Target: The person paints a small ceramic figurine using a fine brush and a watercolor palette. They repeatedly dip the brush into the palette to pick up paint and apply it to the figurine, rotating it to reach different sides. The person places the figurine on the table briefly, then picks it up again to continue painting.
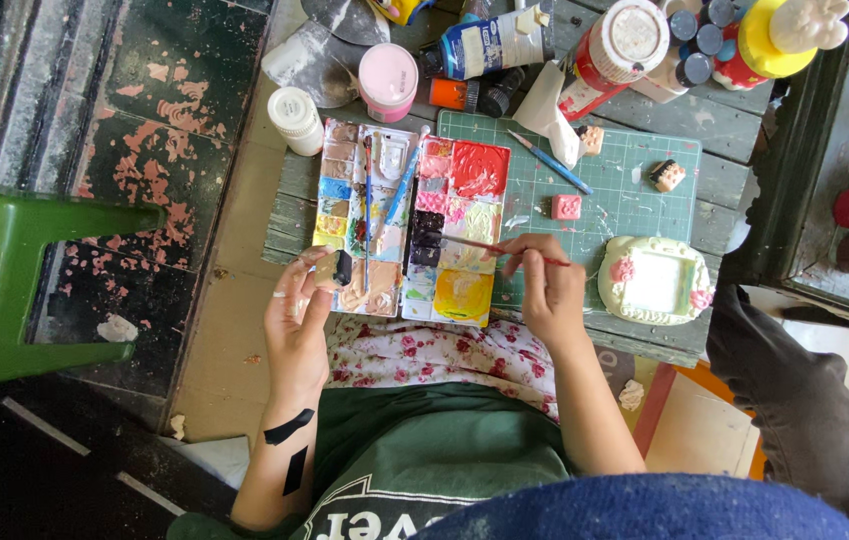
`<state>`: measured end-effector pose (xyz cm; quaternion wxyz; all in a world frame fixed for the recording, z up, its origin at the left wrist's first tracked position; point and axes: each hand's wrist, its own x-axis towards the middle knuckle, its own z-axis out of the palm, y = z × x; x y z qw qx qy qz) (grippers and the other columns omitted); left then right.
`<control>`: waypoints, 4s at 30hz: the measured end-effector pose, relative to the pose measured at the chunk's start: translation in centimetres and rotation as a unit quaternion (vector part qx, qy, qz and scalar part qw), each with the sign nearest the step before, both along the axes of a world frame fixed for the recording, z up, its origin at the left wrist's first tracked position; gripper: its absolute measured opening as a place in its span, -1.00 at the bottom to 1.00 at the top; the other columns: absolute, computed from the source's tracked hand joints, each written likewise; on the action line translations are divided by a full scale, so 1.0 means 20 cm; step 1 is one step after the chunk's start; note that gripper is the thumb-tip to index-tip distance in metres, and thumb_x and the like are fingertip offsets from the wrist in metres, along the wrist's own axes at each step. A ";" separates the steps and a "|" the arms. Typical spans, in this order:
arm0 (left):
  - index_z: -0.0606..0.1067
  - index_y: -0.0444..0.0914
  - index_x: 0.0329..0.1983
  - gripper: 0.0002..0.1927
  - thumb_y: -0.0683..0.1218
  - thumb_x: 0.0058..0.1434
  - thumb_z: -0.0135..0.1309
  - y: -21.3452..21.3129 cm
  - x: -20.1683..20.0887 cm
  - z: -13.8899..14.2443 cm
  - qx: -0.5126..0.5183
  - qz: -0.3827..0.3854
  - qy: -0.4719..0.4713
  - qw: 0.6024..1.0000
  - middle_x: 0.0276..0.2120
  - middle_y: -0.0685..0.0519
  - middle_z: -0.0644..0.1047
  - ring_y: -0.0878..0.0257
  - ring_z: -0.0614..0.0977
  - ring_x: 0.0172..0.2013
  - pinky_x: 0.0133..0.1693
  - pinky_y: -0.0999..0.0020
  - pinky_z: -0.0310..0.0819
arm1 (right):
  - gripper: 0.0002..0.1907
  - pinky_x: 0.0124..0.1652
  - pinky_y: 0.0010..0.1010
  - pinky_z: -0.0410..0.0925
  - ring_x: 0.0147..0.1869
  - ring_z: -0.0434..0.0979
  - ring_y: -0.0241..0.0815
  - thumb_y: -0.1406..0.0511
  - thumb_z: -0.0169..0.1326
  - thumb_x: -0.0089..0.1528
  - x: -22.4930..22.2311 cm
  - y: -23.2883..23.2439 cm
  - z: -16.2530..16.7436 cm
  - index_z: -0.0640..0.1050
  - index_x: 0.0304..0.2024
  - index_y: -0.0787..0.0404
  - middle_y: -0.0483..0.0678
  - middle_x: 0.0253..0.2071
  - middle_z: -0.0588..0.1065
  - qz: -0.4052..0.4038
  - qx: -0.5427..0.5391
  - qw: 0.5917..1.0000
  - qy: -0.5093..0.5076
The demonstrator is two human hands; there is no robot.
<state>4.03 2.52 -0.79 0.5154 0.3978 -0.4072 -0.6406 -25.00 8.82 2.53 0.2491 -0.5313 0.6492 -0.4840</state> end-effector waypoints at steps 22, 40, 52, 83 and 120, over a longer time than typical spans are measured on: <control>0.45 -0.39 0.12 -0.65 -0.26 0.30 0.22 -0.05 -0.09 0.18 -0.191 -0.016 -0.234 0.953 0.14 -0.06 0.49 0.25 0.59 -0.08 0.00 0.36 0.52 | -0.78 -0.21 -0.46 0.41 -0.29 0.53 -0.28 0.39 -0.23 0.49 0.00 0.00 -0.01 0.46 -0.10 0.35 0.08 -0.18 0.60 0.019 0.006 1.000 -0.006; 0.48 -0.24 0.15 -0.56 -0.12 0.23 0.31 -0.05 -0.11 0.17 -0.281 0.014 -0.396 0.874 0.02 0.01 0.55 0.14 0.60 -0.12 0.02 0.23 0.32 | -0.73 -0.24 -0.48 0.40 -0.30 0.53 -0.30 0.36 -0.26 0.51 -0.01 0.01 0.02 0.47 -0.10 0.36 0.06 -0.22 0.61 -0.015 0.005 1.000 -0.016; 0.48 -0.27 0.13 -0.59 -0.17 0.24 0.29 -0.06 -0.12 0.16 -0.255 -0.002 -0.358 0.898 0.03 0.01 0.56 0.23 0.59 -0.24 -0.02 0.28 0.39 | -0.75 -0.23 -0.49 0.38 -0.30 0.55 -0.31 0.37 -0.24 0.51 -0.03 0.06 -0.04 0.46 -0.10 0.36 0.03 -0.28 0.57 -0.033 -0.006 0.999 -0.027; 0.44 -0.35 0.32 -0.57 -0.13 0.41 0.03 0.10 -0.31 -0.01 0.074 -0.213 0.092 0.970 0.24 0.02 0.51 0.31 0.54 -0.09 0.02 0.34 0.44 | -0.95 -0.43 -0.47 0.28 -0.42 0.51 -0.17 0.46 -0.12 0.45 -0.04 0.38 -0.01 0.37 -0.06 0.28 0.18 -0.20 0.53 -0.106 -0.099 0.931 -0.336; 0.53 -0.27 0.12 -0.60 -0.22 0.20 0.27 0.20 -0.34 0.35 -0.257 -0.197 -0.184 0.928 0.05 0.01 0.58 0.28 0.62 -0.21 0.03 0.30 0.46 | -0.64 -0.47 -0.38 0.44 -0.47 0.48 -0.13 0.04 -0.16 0.52 0.09 0.57 0.02 0.23 -0.02 0.21 0.18 -0.28 0.48 -0.141 -0.258 0.946 -0.138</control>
